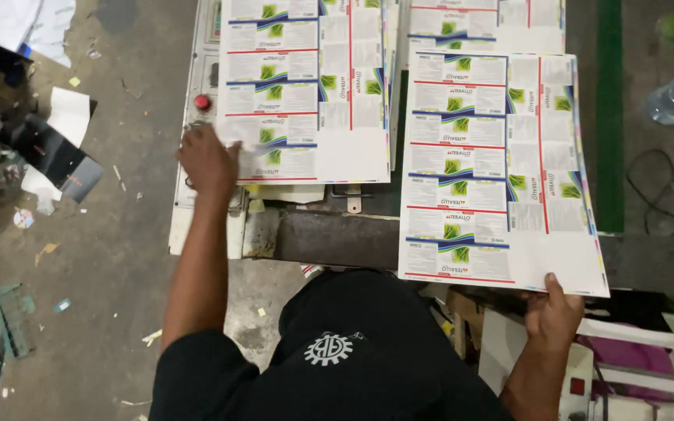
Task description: Sorting and stacking large sheets of printed labels on a workbench.
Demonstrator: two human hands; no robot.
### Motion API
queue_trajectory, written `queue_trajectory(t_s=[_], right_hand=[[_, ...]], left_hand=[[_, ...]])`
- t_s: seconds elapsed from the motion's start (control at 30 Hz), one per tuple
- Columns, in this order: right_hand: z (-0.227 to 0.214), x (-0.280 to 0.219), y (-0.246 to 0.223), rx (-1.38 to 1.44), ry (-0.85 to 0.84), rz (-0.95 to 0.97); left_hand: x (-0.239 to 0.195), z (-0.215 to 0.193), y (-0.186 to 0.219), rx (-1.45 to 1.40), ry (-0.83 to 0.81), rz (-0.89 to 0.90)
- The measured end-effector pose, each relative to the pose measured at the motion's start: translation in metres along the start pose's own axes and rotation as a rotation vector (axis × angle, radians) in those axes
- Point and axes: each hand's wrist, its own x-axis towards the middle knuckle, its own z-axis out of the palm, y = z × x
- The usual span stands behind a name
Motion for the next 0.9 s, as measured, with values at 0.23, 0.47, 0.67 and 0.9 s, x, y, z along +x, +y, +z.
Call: queue_trajectory(t_s=[0.23, 0.47, 0.67, 0.9], right_hand=[[-0.026, 0.018, 0.024, 0.042, -0.002, 0.000], [-0.005, 0.020, 0.025, -0.042, 0.010, 0.058], [0.024, 0.069, 0.037, -0.092, -0.045, 0.060], [0.050, 0.117, 0.031, -0.060, -0.069, 0.170]], left_hand=[[-0.053, 0.012, 0.107, -0.262, -0.174, 0.649], [-0.058, 0.048, 0.093, -0.167, -0.228, 0.652], [-0.024, -0.008, 0.107, -0.235, -0.246, 0.493], [-0.019, -0.051, 0.118, -0.330, -0.004, 0.407]])
